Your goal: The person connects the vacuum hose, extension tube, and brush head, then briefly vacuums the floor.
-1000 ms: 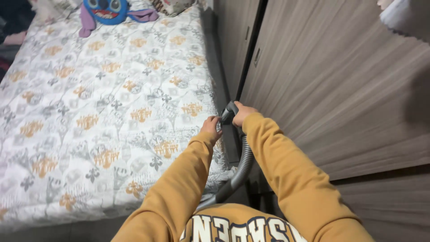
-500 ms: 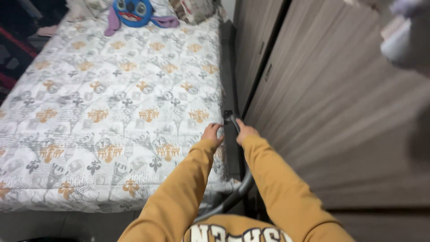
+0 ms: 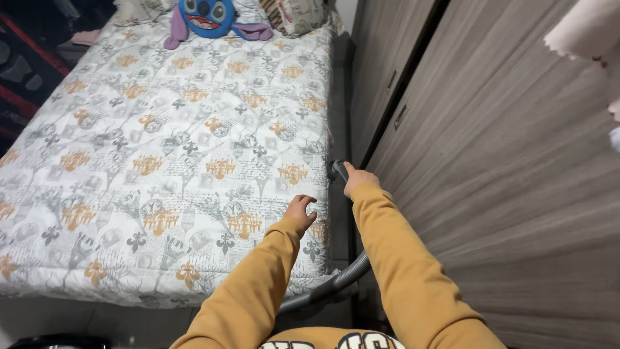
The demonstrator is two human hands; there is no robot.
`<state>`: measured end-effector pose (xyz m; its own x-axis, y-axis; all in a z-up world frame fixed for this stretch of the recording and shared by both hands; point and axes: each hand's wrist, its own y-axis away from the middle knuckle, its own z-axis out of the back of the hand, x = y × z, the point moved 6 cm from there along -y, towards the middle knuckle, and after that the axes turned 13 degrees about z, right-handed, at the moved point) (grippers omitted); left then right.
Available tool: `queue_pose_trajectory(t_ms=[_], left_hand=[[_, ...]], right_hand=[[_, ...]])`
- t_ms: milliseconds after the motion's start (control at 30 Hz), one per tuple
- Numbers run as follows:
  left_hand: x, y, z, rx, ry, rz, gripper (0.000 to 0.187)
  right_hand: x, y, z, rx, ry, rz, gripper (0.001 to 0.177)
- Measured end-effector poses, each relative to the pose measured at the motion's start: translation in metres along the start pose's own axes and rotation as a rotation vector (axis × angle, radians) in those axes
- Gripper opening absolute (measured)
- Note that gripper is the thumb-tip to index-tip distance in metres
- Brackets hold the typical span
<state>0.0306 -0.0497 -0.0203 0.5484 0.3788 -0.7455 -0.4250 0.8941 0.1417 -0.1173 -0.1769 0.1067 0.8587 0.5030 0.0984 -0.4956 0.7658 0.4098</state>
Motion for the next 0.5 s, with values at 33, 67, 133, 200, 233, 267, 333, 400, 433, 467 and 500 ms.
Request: queue_pose_trajectory(t_ms=[33,67,133,200,233,267,333,400,433,467,500], left_hand=[[-0.001,-0.002,-0.002,0.017,-0.003,-0.011,0.040],[-0.001,-0.004,-0.004,0.037,0.003,-0.023,0.040],[-0.003,-0.009,-0.008,0.083,0.001,-0.059,0.040],[-0.012,-0.021,-0.011,0.125,0.000,-0.103,0.040],[-0.013,-0.023,-0.013,0.153,-0.008,-0.128,0.040],[-0.015,-0.025,-0.016,0.189,-0.024,-0.175,0.042],[-0.016,-0.033,-0.029,0.256,-0.048,-0.248,0.045],[-0.020,-0.056,-0.044,0.292,-0.117,-0.318,0.052],[-0.021,-0.056,-0.050,0.324,-0.125,-0.348,0.052],[-0.021,-0.054,-0.057,0.353,-0.136,-0.379,0.053],[-0.019,-0.050,-0.067,0.389,-0.150,-0.409,0.053]], right_hand=[[-0.004,0.003,-0.002,0.001,-0.008,-0.018,0.088],[-0.007,0.005,-0.004,-0.008,-0.013,-0.032,0.088],[-0.018,0.013,-0.016,-0.022,-0.034,-0.077,0.089],[-0.030,0.022,-0.030,-0.048,-0.038,-0.099,0.091],[-0.040,0.028,-0.046,-0.052,-0.056,-0.133,0.091],[-0.049,0.034,-0.061,-0.067,-0.070,-0.159,0.091],[-0.059,0.050,-0.095,-0.087,-0.103,-0.222,0.091],[-0.058,0.060,-0.125,-0.046,-0.161,-0.273,0.098],[-0.047,0.071,-0.126,-0.051,-0.182,-0.312,0.098],[-0.037,0.081,-0.129,-0.049,-0.250,-0.360,0.096],[-0.027,0.092,-0.135,-0.043,-0.323,-0.410,0.095]])
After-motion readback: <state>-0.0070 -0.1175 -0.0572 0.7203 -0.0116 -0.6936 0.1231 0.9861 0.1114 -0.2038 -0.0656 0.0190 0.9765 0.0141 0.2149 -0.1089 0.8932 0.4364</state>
